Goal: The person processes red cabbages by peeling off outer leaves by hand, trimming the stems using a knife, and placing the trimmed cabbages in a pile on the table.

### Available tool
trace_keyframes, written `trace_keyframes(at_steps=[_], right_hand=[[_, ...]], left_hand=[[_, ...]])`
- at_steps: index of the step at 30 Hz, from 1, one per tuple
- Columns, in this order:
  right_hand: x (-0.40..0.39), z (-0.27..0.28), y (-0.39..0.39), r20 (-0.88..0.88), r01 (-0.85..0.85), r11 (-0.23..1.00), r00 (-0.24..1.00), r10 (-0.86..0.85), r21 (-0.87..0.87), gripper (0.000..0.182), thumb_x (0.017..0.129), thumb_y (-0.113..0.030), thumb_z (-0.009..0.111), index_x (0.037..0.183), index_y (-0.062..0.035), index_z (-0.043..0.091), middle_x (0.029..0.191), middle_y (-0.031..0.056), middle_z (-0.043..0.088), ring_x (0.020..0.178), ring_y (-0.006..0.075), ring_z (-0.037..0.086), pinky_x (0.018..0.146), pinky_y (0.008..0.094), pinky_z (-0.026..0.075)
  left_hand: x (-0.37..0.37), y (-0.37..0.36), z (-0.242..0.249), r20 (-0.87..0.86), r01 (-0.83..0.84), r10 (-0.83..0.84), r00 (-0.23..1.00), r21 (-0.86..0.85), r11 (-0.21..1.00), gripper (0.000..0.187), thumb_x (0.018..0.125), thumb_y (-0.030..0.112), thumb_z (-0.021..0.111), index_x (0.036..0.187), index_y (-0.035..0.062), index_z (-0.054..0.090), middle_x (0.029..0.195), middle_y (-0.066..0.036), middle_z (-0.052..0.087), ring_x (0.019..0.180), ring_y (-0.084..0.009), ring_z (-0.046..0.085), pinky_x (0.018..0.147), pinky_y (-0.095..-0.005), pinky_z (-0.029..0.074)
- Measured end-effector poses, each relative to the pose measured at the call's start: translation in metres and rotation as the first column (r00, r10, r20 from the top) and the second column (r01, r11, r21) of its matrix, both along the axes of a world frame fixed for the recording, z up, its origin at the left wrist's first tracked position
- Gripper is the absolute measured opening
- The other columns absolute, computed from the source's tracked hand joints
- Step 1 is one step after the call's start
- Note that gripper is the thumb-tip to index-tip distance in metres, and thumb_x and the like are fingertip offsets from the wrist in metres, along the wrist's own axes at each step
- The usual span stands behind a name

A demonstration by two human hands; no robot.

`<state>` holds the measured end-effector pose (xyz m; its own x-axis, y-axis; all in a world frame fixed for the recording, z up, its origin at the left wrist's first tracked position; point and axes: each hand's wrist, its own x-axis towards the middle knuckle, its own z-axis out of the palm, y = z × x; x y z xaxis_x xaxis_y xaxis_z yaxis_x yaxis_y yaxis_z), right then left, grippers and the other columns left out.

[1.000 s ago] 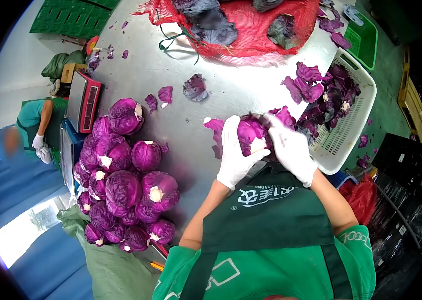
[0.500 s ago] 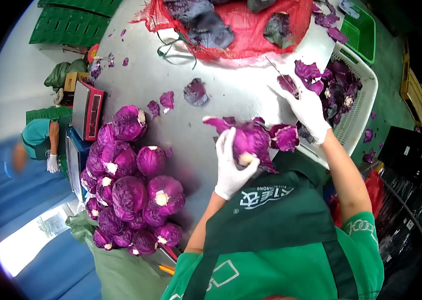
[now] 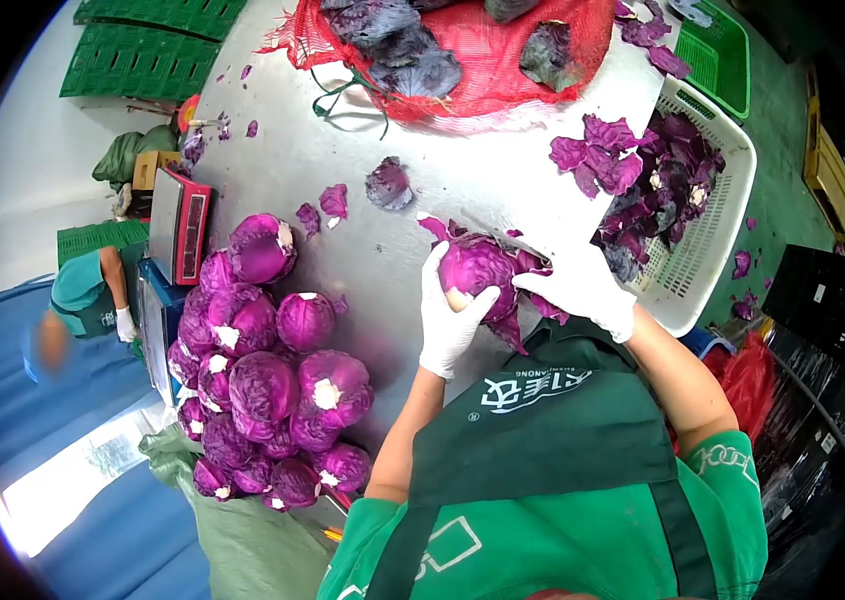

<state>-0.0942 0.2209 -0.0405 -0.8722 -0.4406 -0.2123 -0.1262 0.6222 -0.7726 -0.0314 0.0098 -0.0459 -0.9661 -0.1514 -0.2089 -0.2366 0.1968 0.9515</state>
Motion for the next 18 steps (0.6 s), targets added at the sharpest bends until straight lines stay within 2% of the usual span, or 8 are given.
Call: trace_keyframes(at_steps=[5,7,9,11,13,15,17,18], right_hand=[[0.002,-0.024,0.004,-0.185,0.087,0.996,0.979,-0.083,0.015,0.057,0.08,-0.038,0.076,0.127,-0.0092,0.063,0.115,0.0193,0.067,0.101,0.0333,0.067,0.089,0.0393,0.052],[-0.005,-0.035,0.022,0.024,0.2,0.974,0.98,-0.198,-0.106,0.047,0.08,-0.033,0.076,0.118,-0.0071,0.067,0.104,0.019,0.07,0.093,0.0311,0.069,0.085,0.0379,0.053],[-0.017,-0.045,0.065,0.194,0.171,0.985,0.967,-0.163,-0.023,0.05,0.081,-0.037,0.073,0.12,-0.0077,0.065,0.104,0.0147,0.07,0.093,0.0322,0.068,0.083,0.0422,0.054],[-0.029,-0.032,0.094,0.132,0.274,0.938,0.943,-0.305,0.211,0.057,0.083,-0.042,0.072,0.127,-0.0083,0.061,0.112,0.015,0.067,0.1,0.0325,0.065,0.086,0.0419,0.053],[-0.028,-0.028,0.103,-0.457,0.479,0.818,0.833,-0.31,0.318,0.065,0.083,-0.047,0.071,0.133,-0.0083,0.056,0.119,0.0159,0.061,0.109,0.0325,0.06,0.087,0.0416,0.052],[-0.024,0.0,0.085,-0.505,0.513,0.816,0.795,-0.335,0.266,0.06,0.088,-0.045,0.067,0.133,-0.0082,0.055,0.117,0.0161,0.059,0.109,0.0323,0.059,0.084,0.0416,0.053],[-0.005,0.017,0.053,-0.271,0.433,0.901,0.872,-0.408,0.038,0.045,0.095,-0.029,0.063,0.133,-0.0068,0.056,0.106,0.0149,0.062,0.095,0.029,0.063,0.084,0.0363,0.052],[0.009,-0.002,0.044,-0.391,0.299,0.954,0.879,-0.274,0.005,0.041,0.096,-0.027,0.059,0.132,-0.008,0.057,0.101,0.0155,0.064,0.089,0.0307,0.065,0.079,0.0378,0.053]], left_hand=[[-0.003,0.001,0.002,-0.012,0.006,-0.007,1.0,-0.041,0.999,0.082,0.078,0.013,0.082,0.144,0.0022,0.035,0.135,-0.017,0.049,0.121,-0.0245,0.053,0.103,-0.037,0.047],[0.001,-0.004,-0.004,0.009,-0.033,0.032,0.999,0.12,0.992,0.08,0.079,0.013,0.08,0.144,0.0031,0.035,0.136,-0.017,0.048,0.122,-0.0247,0.053,0.103,-0.0372,0.046],[0.002,-0.013,-0.01,-0.014,-0.052,0.053,0.998,0.09,0.995,0.08,0.08,0.014,0.08,0.144,0.004,0.034,0.136,-0.016,0.047,0.122,-0.0255,0.052,0.103,-0.0377,0.046],[0.004,-0.014,-0.012,-0.036,-0.023,0.027,0.999,0.116,0.993,0.08,0.081,0.014,0.078,0.145,0.0042,0.031,0.137,-0.017,0.046,0.123,-0.026,0.052,0.103,-0.0378,0.047],[-0.001,-0.005,-0.007,0.005,0.008,-0.009,1.0,0.106,0.994,0.087,0.077,0.018,0.082,0.145,0.0024,0.029,0.136,-0.018,0.043,0.125,-0.029,0.048,0.105,-0.0411,0.044],[-0.002,0.003,-0.016,-0.188,0.078,-0.16,0.969,-0.382,0.921,0.096,0.069,0.023,0.086,0.142,0.0001,0.028,0.133,-0.019,0.038,0.126,-0.032,0.043,0.107,-0.0437,0.038],[-0.008,0.011,-0.004,-0.202,0.154,-0.278,0.939,-0.475,0.866,0.102,0.064,0.022,0.09,0.139,-0.0004,0.025,0.13,-0.017,0.034,0.124,-0.0299,0.041,0.109,-0.044,0.036],[-0.008,0.017,0.003,-0.169,0.173,-0.276,0.946,-0.456,0.873,0.102,0.062,0.023,0.09,0.139,-0.0004,0.027,0.129,-0.017,0.035,0.124,-0.0308,0.042,0.109,-0.0436,0.035]])
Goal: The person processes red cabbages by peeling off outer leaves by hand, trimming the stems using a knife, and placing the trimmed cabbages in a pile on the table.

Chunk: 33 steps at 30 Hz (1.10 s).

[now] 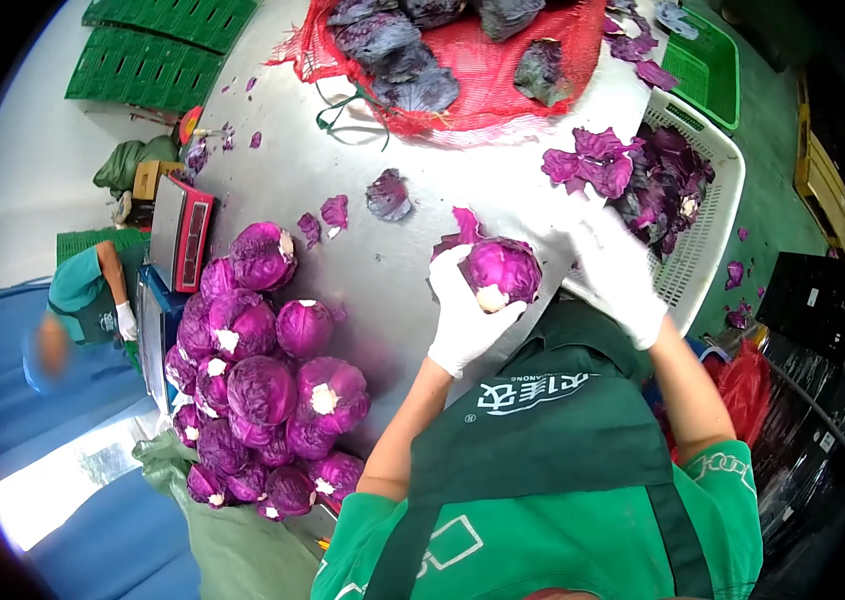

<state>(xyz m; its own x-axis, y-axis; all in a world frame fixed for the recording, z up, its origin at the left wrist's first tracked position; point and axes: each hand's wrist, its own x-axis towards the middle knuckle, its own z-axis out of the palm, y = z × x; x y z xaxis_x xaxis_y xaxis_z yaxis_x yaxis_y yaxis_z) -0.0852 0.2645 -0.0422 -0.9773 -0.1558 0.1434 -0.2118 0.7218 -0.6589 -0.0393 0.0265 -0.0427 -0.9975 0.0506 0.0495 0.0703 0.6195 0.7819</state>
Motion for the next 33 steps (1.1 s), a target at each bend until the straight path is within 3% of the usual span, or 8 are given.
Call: trace_keyframes(at_steps=[1,3,4,9,13,25,29,33], right_hand=[[0.014,-0.019,-0.01,-0.127,-0.144,0.989,0.981,0.145,0.024,0.037,0.097,-0.025,0.056,0.13,-0.0092,0.058,0.096,0.0162,0.065,0.084,0.0323,0.066,0.073,0.0393,0.055],[0.033,0.008,-0.037,0.182,-0.029,0.989,0.982,0.056,-0.148,0.037,0.098,-0.024,0.053,0.133,-0.0093,0.057,0.093,0.0155,0.067,0.081,0.0332,0.067,0.071,0.0409,0.055],[0.04,0.001,-0.044,0.018,-0.029,0.978,0.999,0.033,-0.206,0.042,0.099,-0.027,0.052,0.138,-0.0101,0.053,0.091,0.0145,0.066,0.078,0.0329,0.066,0.066,0.0422,0.053],[0.054,0.024,-0.04,0.144,-0.136,0.987,0.982,0.124,0.079,0.055,0.1,-0.031,0.05,0.149,-0.0096,0.038,0.078,0.0092,0.061,0.065,0.0235,0.063,0.057,0.0375,0.05],[0.047,0.017,-0.044,0.208,-0.163,0.975,0.97,0.13,0.152,0.058,0.1,-0.031,0.05,0.152,-0.0097,0.035,0.074,0.0079,0.059,0.064,0.0223,0.062,0.055,0.0373,0.05],[0.026,0.0,-0.058,0.107,-0.052,0.976,0.994,0.03,0.212,0.054,0.095,-0.025,0.053,0.149,-0.0227,0.044,0.085,0.0116,0.062,0.066,0.0267,0.063,0.056,0.0409,0.051],[0.019,0.015,-0.056,0.102,-0.022,0.982,0.995,0.003,0.187,0.048,0.097,-0.025,0.049,0.145,-0.022,0.048,0.102,0.0151,0.069,0.07,0.0272,0.067,0.058,0.0401,0.054],[-0.027,-0.001,-0.022,0.3,0.147,0.968,0.932,-0.204,0.202,0.036,0.104,-0.033,0.04,0.129,-0.0193,0.062,0.112,0.0231,0.066,0.08,0.0319,0.07,0.067,0.0416,0.057]], left_hand=[[0.0,0.003,0.006,0.041,0.001,-0.002,0.999,0.011,1.0,0.102,0.06,0.024,0.091,0.138,-0.0003,0.029,0.128,-0.018,0.036,0.123,-0.0317,0.042,0.109,-0.0432,0.035],[-0.001,0.008,0.005,0.05,0.019,-0.018,0.999,-0.01,1.0,0.103,0.061,0.024,0.091,0.14,-0.0015,0.029,0.132,-0.019,0.038,0.125,-0.0325,0.043,0.109,-0.0427,0.035],[-0.002,0.008,-0.002,0.038,0.017,-0.017,0.999,0.009,1.0,0.104,0.062,0.026,0.09,0.141,-0.0028,0.03,0.136,-0.021,0.037,0.128,-0.0346,0.041,0.11,-0.0435,0.035],[-0.011,0.004,-0.018,0.039,0.015,-0.021,0.999,0.151,0.988,0.109,0.065,0.029,0.089,0.146,-0.0064,0.026,0.144,-0.026,0.033,0.136,-0.0378,0.035,0.114,-0.0438,0.031],[-0.015,0.011,-0.004,0.039,0.059,-0.058,0.998,-0.03,0.998,0.109,0.065,0.027,0.088,0.146,-0.0073,0.025,0.142,-0.026,0.035,0.135,-0.0377,0.037,0.113,-0.0438,0.032],[-0.037,0.022,0.009,0.08,0.015,-0.024,0.997,0.113,0.994,0.073,0.065,0.021,0.083,0.126,0.002,0.047,0.118,-0.017,0.05,0.115,-0.0335,0.047,0.101,-0.0436,0.038],[-0.041,0.024,0.004,0.139,0.006,-0.011,0.99,0.039,0.999,0.08,0.065,0.024,0.083,0.13,-0.002,0.044,0.121,-0.02,0.048,0.117,-0.0362,0.047,0.103,-0.046,0.037],[-0.014,0.041,0.02,-0.079,0.033,-0.053,0.995,-0.243,0.97,0.1,0.067,0.028,0.087,0.143,-0.0062,0.032,0.139,-0.026,0.039,0.132,-0.0391,0.04,0.112,-0.044,0.032]])
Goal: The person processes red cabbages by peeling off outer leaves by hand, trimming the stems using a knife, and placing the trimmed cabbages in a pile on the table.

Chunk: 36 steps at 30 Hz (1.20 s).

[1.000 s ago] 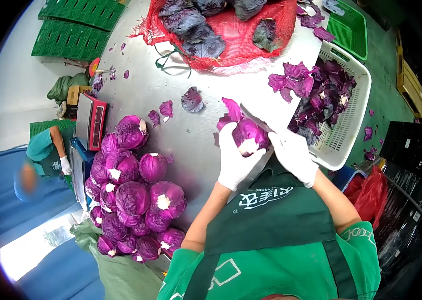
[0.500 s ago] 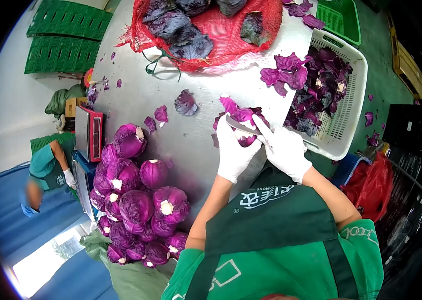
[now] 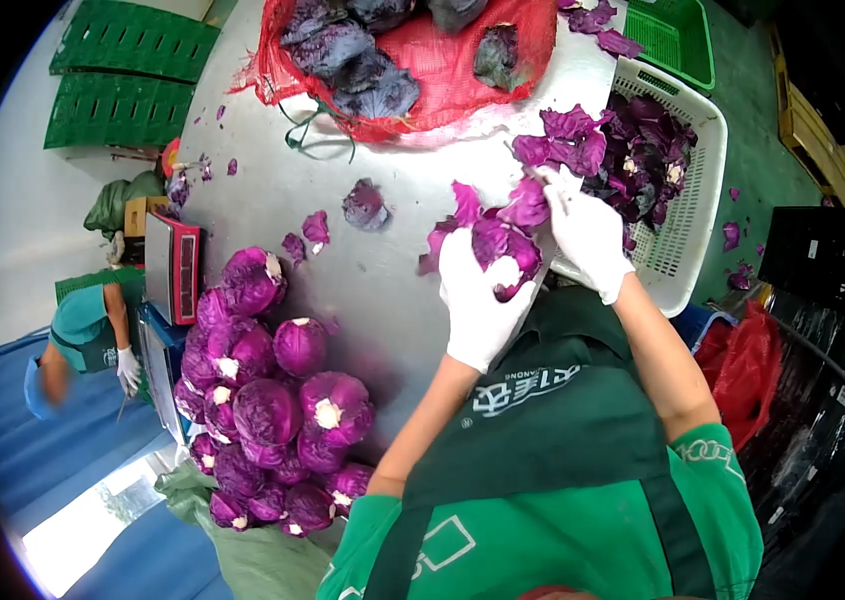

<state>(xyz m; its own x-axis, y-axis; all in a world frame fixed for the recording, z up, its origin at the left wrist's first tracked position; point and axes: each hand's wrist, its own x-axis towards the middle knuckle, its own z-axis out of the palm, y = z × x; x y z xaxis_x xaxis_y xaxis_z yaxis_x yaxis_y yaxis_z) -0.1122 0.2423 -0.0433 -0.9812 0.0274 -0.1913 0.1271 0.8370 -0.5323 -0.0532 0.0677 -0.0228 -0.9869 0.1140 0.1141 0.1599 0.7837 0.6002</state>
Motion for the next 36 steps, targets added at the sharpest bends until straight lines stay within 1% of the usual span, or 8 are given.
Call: trace_keyframes(at_steps=[10,16,18,22,27,28,32,36], right_hand=[[-0.033,-0.039,0.049,-0.049,0.279,0.842,0.94,-0.338,-0.461,0.041,0.102,-0.034,0.045,0.132,-0.0095,0.057,0.098,0.0153,0.07,0.087,0.0299,0.068,0.083,0.0376,0.053],[0.027,0.045,-0.02,-0.343,-0.373,0.91,0.891,0.298,-0.179,0.088,0.078,-0.059,0.071,0.149,-0.016,0.042,0.134,0.0198,0.051,0.109,0.0367,0.06,0.088,0.0423,0.053],[0.03,0.038,-0.028,-0.049,-0.352,0.928,0.936,0.349,-0.125,0.074,0.081,-0.051,0.072,0.141,-0.0136,0.051,0.13,0.0215,0.055,0.107,0.0372,0.063,0.083,0.0431,0.055],[0.031,0.008,-0.023,-0.26,-0.195,0.887,0.962,0.089,-0.419,0.026,0.087,-0.023,0.067,0.11,-0.0119,0.072,0.078,0.0134,0.069,0.068,0.033,0.068,0.067,0.0422,0.055],[-0.009,-0.04,0.03,-0.236,-0.094,0.994,0.969,0.078,-0.059,0.02,0.09,-0.013,0.055,0.097,-0.0107,0.073,0.076,0.0173,0.069,0.066,0.0329,0.068,0.063,0.0425,0.055],[-0.023,-0.051,0.052,-0.138,0.155,0.924,0.967,-0.214,-0.349,0.018,0.09,-0.014,0.056,0.098,-0.0105,0.073,0.068,0.0143,0.066,0.061,0.0316,0.066,0.062,0.0418,0.055],[-0.028,0.004,0.059,-0.456,0.02,0.993,0.889,0.036,0.117,0.037,0.091,-0.03,0.062,0.123,-0.0113,0.06,0.115,0.0135,0.058,0.103,0.0298,0.062,0.083,0.0391,0.053],[0.01,0.041,0.017,-0.034,-0.124,0.955,0.992,0.119,-0.268,0.037,0.092,-0.026,0.063,0.127,-0.0179,0.065,0.111,0.0119,0.064,0.098,0.0275,0.066,0.085,0.0346,0.054]], left_hand=[[0.034,-0.053,-0.038,0.206,-0.075,-0.026,0.978,0.464,0.883,0.108,0.066,0.015,0.089,0.15,0.0003,0.023,0.148,-0.02,0.032,0.138,-0.0309,0.038,0.116,-0.0411,0.033],[0.022,-0.049,-0.023,0.122,0.014,-0.036,0.992,0.177,0.984,0.109,0.066,0.028,0.088,0.152,0.0082,0.025,0.151,-0.023,0.024,0.142,-0.0408,0.023,0.117,-0.0494,0.028],[0.014,-0.052,-0.018,0.116,0.2,-0.202,0.972,0.029,0.979,0.109,0.067,0.029,0.086,0.153,0.0055,0.024,0.15,-0.025,0.028,0.14,-0.0421,0.024,0.116,-0.0529,0.025],[0.007,-0.042,-0.018,0.148,0.062,-0.131,0.98,0.398,0.915,0.105,0.066,0.022,0.09,0.146,-0.0016,0.027,0.14,-0.02,0.038,0.136,-0.0318,0.038,0.114,-0.044,0.032],[0.009,-0.038,-0.031,0.17,-0.097,0.036,0.985,0.372,0.923,0.099,0.065,0.021,0.091,0.14,-0.0015,0.031,0.132,-0.018,0.043,0.126,-0.0273,0.048,0.108,-0.039,0.04],[0.007,-0.039,-0.028,0.144,-0.061,0.017,0.989,0.307,0.95,0.098,0.065,0.02,0.091,0.14,-0.0016,0.031,0.132,-0.018,0.044,0.125,-0.0273,0.048,0.108,-0.0385,0.04],[0.003,-0.034,-0.023,0.119,-0.075,0.05,0.992,0.217,0.973,0.093,0.064,0.024,0.09,0.135,-0.0014,0.036,0.127,-0.017,0.041,0.121,-0.0288,0.046,0.105,-0.0406,0.039],[-0.006,-0.038,-0.022,0.119,-0.017,-0.004,0.993,0.176,0.984,0.094,0.062,0.029,0.09,0.133,0.0,0.037,0.127,-0.016,0.04,0.12,-0.0292,0.045,0.105,-0.0405,0.039]])
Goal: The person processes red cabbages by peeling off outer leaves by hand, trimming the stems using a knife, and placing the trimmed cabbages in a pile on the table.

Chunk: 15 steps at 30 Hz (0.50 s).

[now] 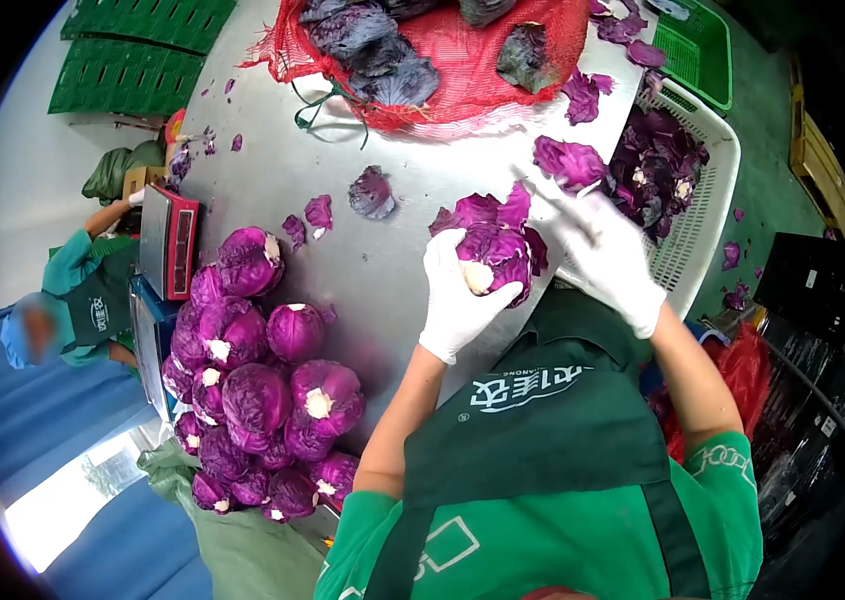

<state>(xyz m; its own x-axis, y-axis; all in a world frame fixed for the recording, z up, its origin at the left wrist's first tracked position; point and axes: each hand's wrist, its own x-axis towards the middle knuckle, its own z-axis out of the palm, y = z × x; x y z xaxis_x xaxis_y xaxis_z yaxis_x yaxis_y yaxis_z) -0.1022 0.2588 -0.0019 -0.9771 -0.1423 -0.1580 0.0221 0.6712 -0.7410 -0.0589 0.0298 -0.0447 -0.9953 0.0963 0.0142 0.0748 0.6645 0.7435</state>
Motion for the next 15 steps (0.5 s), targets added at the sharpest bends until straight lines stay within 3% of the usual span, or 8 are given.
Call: trace_keyframes(at_steps=[1,2,5,6,8,12,13,15], right_hand=[[0.008,-0.012,-0.012,-0.236,-0.092,0.995,0.968,0.084,-0.024,0.044,0.089,-0.029,0.068,0.131,-0.0185,0.063,0.118,0.013,0.063,0.104,0.0286,0.065,0.091,0.0348,0.052],[0.012,-0.014,-0.016,0.048,-0.145,0.978,0.987,0.154,-0.152,0.048,0.086,-0.035,0.071,0.13,-0.0164,0.063,0.121,0.0148,0.062,0.109,0.0305,0.064,0.095,0.0359,0.05],[0.004,-0.026,-0.021,-0.13,-0.316,0.944,0.944,0.303,-0.095,0.052,0.085,-0.036,0.073,0.128,-0.0093,0.062,0.12,0.0137,0.063,0.109,0.0299,0.063,0.095,0.0363,0.05],[-0.002,-0.025,-0.02,-0.18,-0.333,0.913,0.938,0.296,-0.234,0.04,0.084,-0.031,0.072,0.115,-0.0059,0.066,0.102,0.0126,0.066,0.097,0.0318,0.063,0.089,0.04,0.049],[-0.013,-0.025,-0.012,-0.054,-0.363,0.877,0.929,0.365,-0.316,0.038,0.084,-0.027,0.072,0.114,-0.0047,0.066,0.1,0.0132,0.066,0.096,0.0315,0.063,0.088,0.0396,0.049],[-0.017,-0.038,-0.006,-0.078,-0.422,0.881,0.907,0.415,-0.215,0.034,0.084,-0.025,0.069,0.11,-0.0036,0.066,0.099,0.0136,0.066,0.095,0.0306,0.064,0.086,0.0397,0.05],[-0.016,-0.05,-0.006,-0.219,-0.464,0.872,0.877,0.428,-0.155,0.031,0.084,-0.023,0.067,0.108,-0.0034,0.066,0.098,0.0136,0.066,0.094,0.0303,0.064,0.085,0.0399,0.05],[-0.015,-0.055,-0.007,-0.356,-0.495,0.864,0.827,0.436,-0.092,0.029,0.084,-0.022,0.065,0.106,-0.0032,0.067,0.097,0.0136,0.066,0.093,0.03,0.064,0.083,0.0402,0.05]], left_hand=[[-0.002,-0.002,-0.002,-0.005,0.032,-0.032,0.999,0.007,0.999,0.094,0.062,0.025,0.09,0.136,0.0005,0.037,0.128,-0.016,0.04,0.122,-0.0294,0.046,0.106,-0.0404,0.039],[-0.004,-0.002,-0.001,0.0,0.041,-0.041,0.999,0.001,0.999,0.094,0.062,0.025,0.09,0.136,0.0005,0.037,0.128,-0.016,0.04,0.122,-0.0294,0.046,0.106,-0.0404,0.039],[-0.012,-0.001,0.001,0.056,0.113,-0.12,0.991,0.125,0.986,0.091,0.061,0.027,0.088,0.136,0.003,0.042,0.131,-0.018,0.046,0.128,-0.0347,0.041,0.109,-0.045,0.035],[-0.018,-0.003,0.002,0.055,0.117,-0.125,0.991,0.125,0.985,0.091,0.061,0.027,0.088,0.136,0.003,0.042,0.131,-0.018,0.046,0.128,-0.0347,0.041,0.109,-0.045,0.035],[-0.028,-0.007,0.005,0.152,0.182,-0.214,0.965,0.201,0.963,0.092,0.06,0.026,0.089,0.136,0.0033,0.042,0.132,-0.018,0.046,0.128,-0.0348,0.041,0.11,-0.044,0.035],[-0.042,-0.008,0.007,0.284,0.144,-0.235,0.93,0.307,0.941,0.089,0.056,0.021,0.09,0.131,0.0011,0.045,0.124,-0.018,0.052,0.114,-0.0322,0.054,0.101,-0.0409,0.045],[-0.049,0.0,0.037,0.547,0.034,-0.197,0.814,0.293,0.955,0.085,0.056,0.019,0.091,0.127,-0.0006,0.048,0.116,-0.016,0.058,0.108,-0.0287,0.058,0.095,-0.0386,0.049],[-0.049,0.0,0.03,0.336,0.161,-0.221,0.916,0.197,0.967,0.084,0.057,0.019,0.09,0.127,-0.0011,0.048,0.111,-0.015,0.06,0.108,-0.0277,0.058,0.096,-0.0388,0.048]])
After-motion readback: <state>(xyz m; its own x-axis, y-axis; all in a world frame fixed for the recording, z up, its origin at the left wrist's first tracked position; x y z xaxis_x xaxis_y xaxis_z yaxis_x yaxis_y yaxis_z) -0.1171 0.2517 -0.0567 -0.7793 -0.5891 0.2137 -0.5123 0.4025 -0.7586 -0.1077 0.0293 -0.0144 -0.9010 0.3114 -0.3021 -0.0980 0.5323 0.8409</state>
